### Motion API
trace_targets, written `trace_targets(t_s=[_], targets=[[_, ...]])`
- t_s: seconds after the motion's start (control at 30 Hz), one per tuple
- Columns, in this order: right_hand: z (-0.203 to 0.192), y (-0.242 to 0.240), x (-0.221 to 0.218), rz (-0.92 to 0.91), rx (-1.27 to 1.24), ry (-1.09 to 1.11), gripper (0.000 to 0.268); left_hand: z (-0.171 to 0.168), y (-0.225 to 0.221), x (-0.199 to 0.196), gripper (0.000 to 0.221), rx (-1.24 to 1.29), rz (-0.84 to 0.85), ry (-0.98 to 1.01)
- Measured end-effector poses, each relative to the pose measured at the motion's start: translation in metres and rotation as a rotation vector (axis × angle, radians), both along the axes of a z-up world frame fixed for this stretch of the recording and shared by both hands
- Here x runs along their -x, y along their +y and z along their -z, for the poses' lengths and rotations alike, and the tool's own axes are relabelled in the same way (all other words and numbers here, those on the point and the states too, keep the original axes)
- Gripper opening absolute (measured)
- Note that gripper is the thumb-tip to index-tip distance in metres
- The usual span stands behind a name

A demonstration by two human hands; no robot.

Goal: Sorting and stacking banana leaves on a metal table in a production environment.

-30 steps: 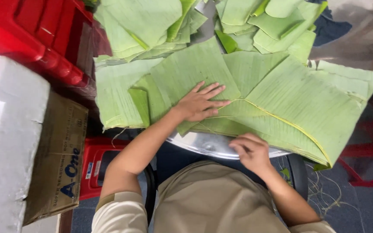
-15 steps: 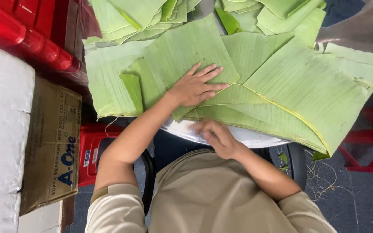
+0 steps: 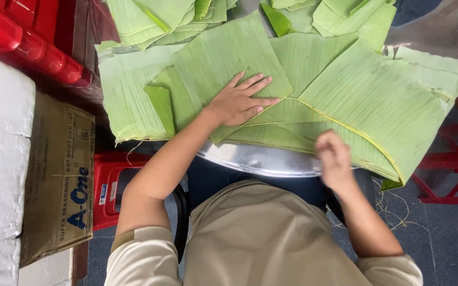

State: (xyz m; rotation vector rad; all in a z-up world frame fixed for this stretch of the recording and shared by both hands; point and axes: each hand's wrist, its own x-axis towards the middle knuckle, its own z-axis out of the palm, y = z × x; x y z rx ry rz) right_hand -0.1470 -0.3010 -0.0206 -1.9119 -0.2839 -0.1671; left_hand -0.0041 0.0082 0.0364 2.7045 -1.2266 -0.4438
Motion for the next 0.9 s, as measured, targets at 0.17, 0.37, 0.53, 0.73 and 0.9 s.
trace_targets(t_s=[0.17, 0.37, 0.53, 0.73, 0.9], targets=[[0.037, -0.064, 0.007, 0.154, -0.016, -0.018, 0.020, 0.004, -0.002, -0.002, 0.048, -0.020, -0.008, 0.010], [-0.008, -0.052, 0.011, 0.266, 0.129, -0.095, 0.005, 0.004, -0.007, -0.010, 0.046, 0.053, -0.036, 0.037], [-0.051, 0.044, -0.052, 0.046, 0.552, -0.437, 0.024, 0.027, -0.012, -0.034, 0.039, 0.310, -0.040, -0.128], [-0.019, 0.106, -0.134, -0.500, 0.700, -0.640, 0.020, 0.036, -0.005, -0.039, 0.051, 0.365, -0.071, -0.161], [-0.002, 0.104, -0.141, -0.584, 0.856, -0.587, 0.020, 0.039, -0.004, -0.040, 0.052, 0.326, -0.042, -0.187]])
